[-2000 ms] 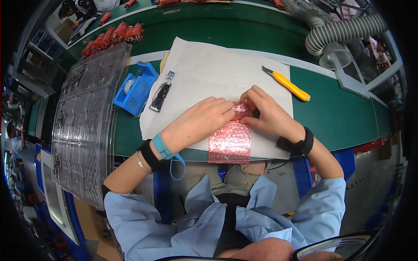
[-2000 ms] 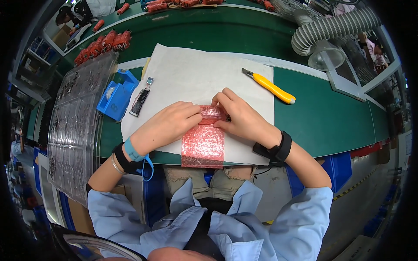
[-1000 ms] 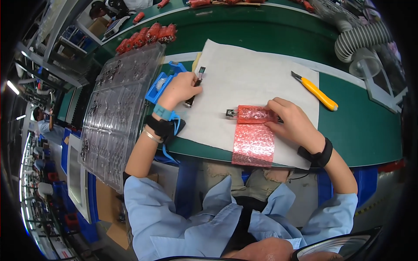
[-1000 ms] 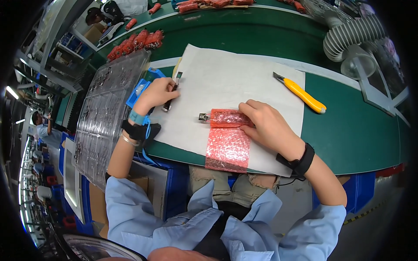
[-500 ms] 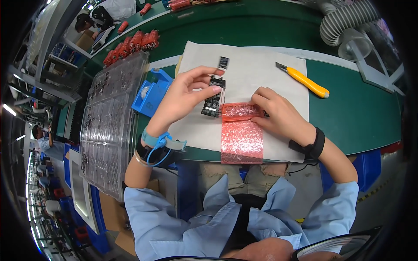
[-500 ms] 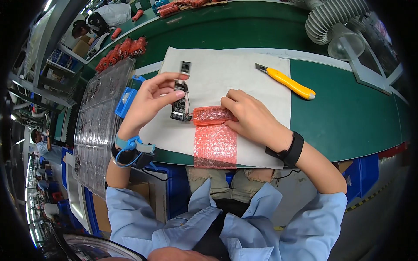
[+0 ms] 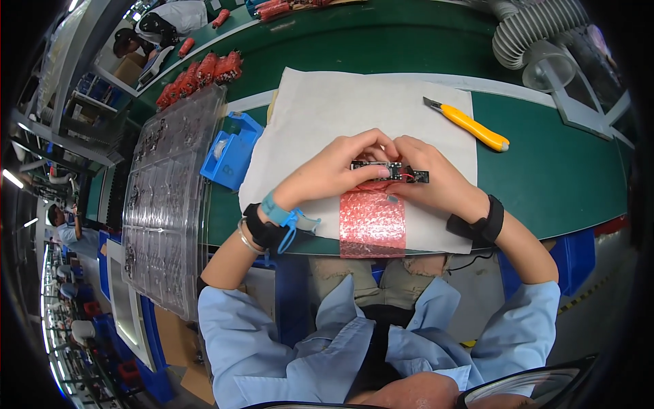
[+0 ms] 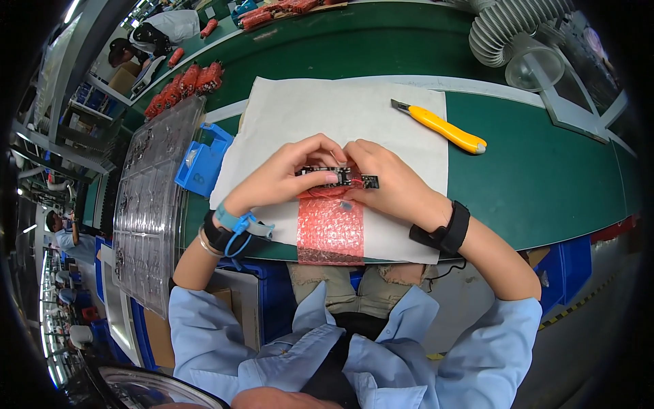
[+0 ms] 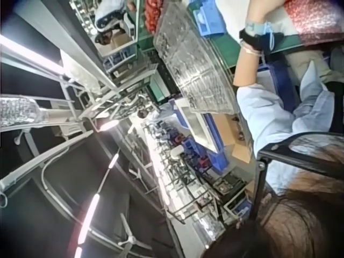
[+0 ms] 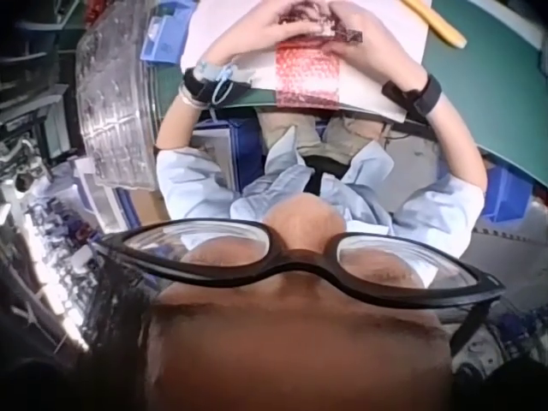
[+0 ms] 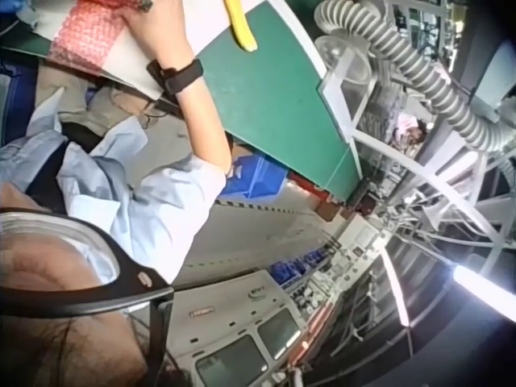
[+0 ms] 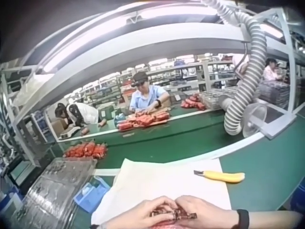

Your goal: The person wraps circuit boards in bubble wrap, securing each with tape from a dispenser before placing them on a conveyor belt and retrieving more boards from a tray.

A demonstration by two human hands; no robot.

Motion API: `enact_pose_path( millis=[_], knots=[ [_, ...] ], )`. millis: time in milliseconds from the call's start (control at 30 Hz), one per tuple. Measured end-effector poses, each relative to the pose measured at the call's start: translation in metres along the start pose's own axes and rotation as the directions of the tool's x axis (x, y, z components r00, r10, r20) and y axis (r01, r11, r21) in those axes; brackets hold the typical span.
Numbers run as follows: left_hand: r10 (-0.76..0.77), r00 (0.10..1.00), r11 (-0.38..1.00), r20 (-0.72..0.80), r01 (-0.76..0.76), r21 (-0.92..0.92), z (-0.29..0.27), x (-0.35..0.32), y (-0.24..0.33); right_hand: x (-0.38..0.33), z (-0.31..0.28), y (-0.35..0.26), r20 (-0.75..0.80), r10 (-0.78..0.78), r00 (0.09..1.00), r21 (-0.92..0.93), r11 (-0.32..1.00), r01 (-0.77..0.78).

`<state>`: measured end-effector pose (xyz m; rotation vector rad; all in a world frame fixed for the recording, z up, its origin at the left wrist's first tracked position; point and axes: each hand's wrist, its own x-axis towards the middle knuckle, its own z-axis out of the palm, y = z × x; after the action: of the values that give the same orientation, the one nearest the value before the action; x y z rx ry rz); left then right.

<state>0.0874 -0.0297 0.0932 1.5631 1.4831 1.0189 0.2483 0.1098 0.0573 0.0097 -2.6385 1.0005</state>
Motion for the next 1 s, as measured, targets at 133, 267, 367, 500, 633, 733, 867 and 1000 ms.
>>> enact_pose_path(
  millis=[133, 267, 367, 500, 633, 733, 867, 1000],
  knots=[
    [-0.013, 0.998, 1.0, -0.069, 0.014, 0.014, 0.005, 0.0, -0.007, 0.001, 0.001, 0.002, -0.018, 0.042, 0.999, 0.11, 0.993, -0.04],
    [0.058, 0.993, 0.967, -0.101, -0.031, 0.253, 0.009, -0.002, -0.006, 0.0, -0.002, -0.001, -0.003, 0.078, 0.997, 0.135, 0.988, -0.077],
    [0.133, 0.985, 0.907, -0.114, -0.074, 0.414, 0.012, -0.008, -0.01, 0.001, -0.004, -0.002, 0.001, 0.088, 0.996, 0.136, 0.987, -0.088],
    [0.207, 0.973, 0.833, -0.103, -0.12, 0.54, 0.008, -0.019, -0.013, 0.001, -0.005, -0.004, 0.034, 0.109, 0.994, 0.088, 0.99, -0.111],
    [0.162, 0.985, 0.822, -0.051, -0.107, 0.559, 0.002, -0.028, -0.008, 0.001, -0.004, -0.003, 0.014, 0.059, 0.998, 0.034, 0.998, -0.059],
    [0.128, 0.991, 0.811, -0.038, -0.082, 0.58, 0.002, -0.03, -0.006, 0.001, -0.006, -0.005, 0.02, 0.067, 0.998, 0.033, 0.997, -0.068],
    [0.247, 0.967, 0.689, -0.062, -0.13, 0.713, 0.012, -0.028, -0.011, 0.001, -0.004, -0.007, 0.015, 0.066, 0.998, 0.029, 0.997, -0.066],
    [0.259, 0.949, 0.712, -0.18, -0.062, 0.699, 0.021, -0.028, -0.003, 0.001, -0.004, -0.007, 0.015, 0.062, 0.998, 0.03, 0.998, -0.062]
  ],
)
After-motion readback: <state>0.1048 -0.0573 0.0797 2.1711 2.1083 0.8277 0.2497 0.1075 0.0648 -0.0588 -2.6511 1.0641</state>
